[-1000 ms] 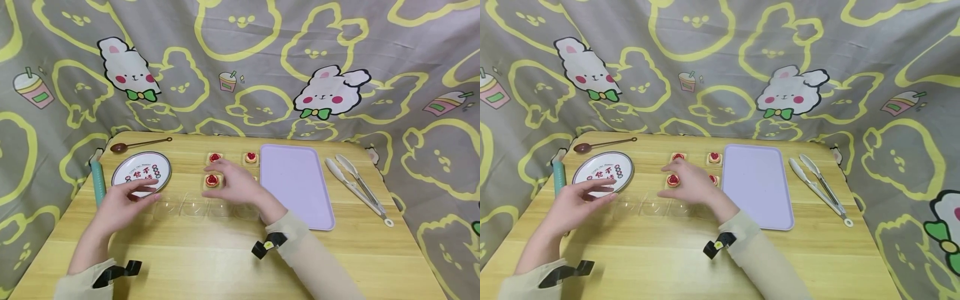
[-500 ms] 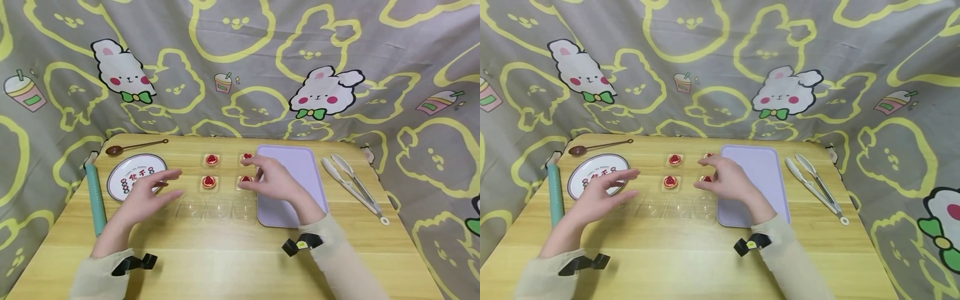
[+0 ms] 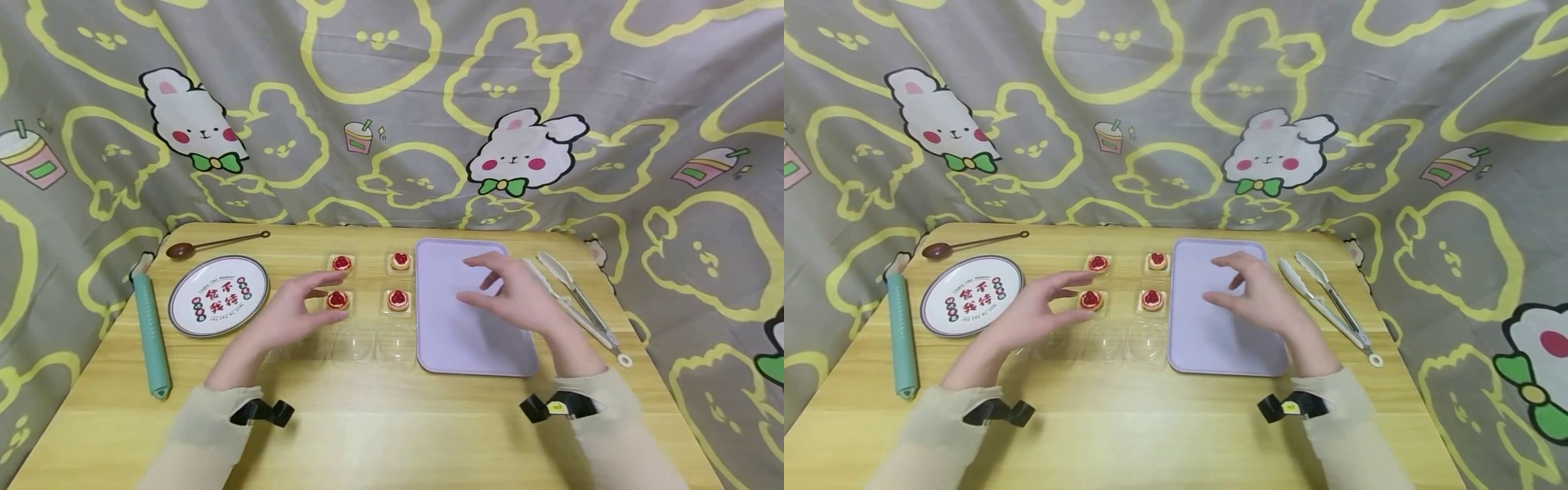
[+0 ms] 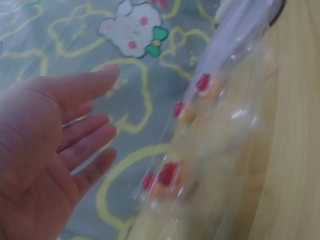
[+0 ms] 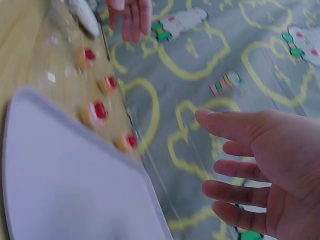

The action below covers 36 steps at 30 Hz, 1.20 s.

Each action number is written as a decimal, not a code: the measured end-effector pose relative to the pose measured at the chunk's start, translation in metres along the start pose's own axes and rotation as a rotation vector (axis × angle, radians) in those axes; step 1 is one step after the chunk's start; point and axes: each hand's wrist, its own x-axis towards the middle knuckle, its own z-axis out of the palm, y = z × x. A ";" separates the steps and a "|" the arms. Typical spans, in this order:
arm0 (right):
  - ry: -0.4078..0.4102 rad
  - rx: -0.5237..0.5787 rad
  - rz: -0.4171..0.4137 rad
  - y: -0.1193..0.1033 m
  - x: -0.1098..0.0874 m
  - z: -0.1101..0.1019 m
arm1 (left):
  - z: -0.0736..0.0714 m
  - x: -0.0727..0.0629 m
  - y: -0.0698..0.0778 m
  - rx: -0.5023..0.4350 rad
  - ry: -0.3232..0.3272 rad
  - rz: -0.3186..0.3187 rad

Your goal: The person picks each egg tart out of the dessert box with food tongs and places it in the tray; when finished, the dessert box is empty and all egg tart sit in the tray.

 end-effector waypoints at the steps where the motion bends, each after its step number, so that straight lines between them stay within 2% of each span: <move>1: 0.009 -0.017 0.010 0.006 -0.003 -0.005 | 0.003 0.004 0.001 0.003 -0.016 -0.008; 7: 0.096 -0.050 0.068 0.045 -0.025 -0.028 | 0.023 0.030 0.003 0.032 -0.101 -0.035; 10: 0.111 -0.050 0.109 0.066 -0.037 -0.038 | 0.033 0.043 0.002 0.072 -0.141 -0.039; 19: 0.055 -0.103 0.279 0.120 -0.064 -0.057 | 0.056 0.071 -0.001 0.128 -0.194 -0.131; 22: 0.027 -0.125 0.327 0.133 -0.070 -0.058 | 0.061 0.075 -0.002 0.119 -0.203 -0.177; 27: -0.007 -0.126 0.358 0.151 -0.075 -0.057 | 0.066 0.078 -0.004 0.107 -0.211 -0.238; 36: -0.010 -0.121 0.353 0.179 -0.083 -0.052 | 0.070 0.083 -0.010 0.170 -0.236 -0.224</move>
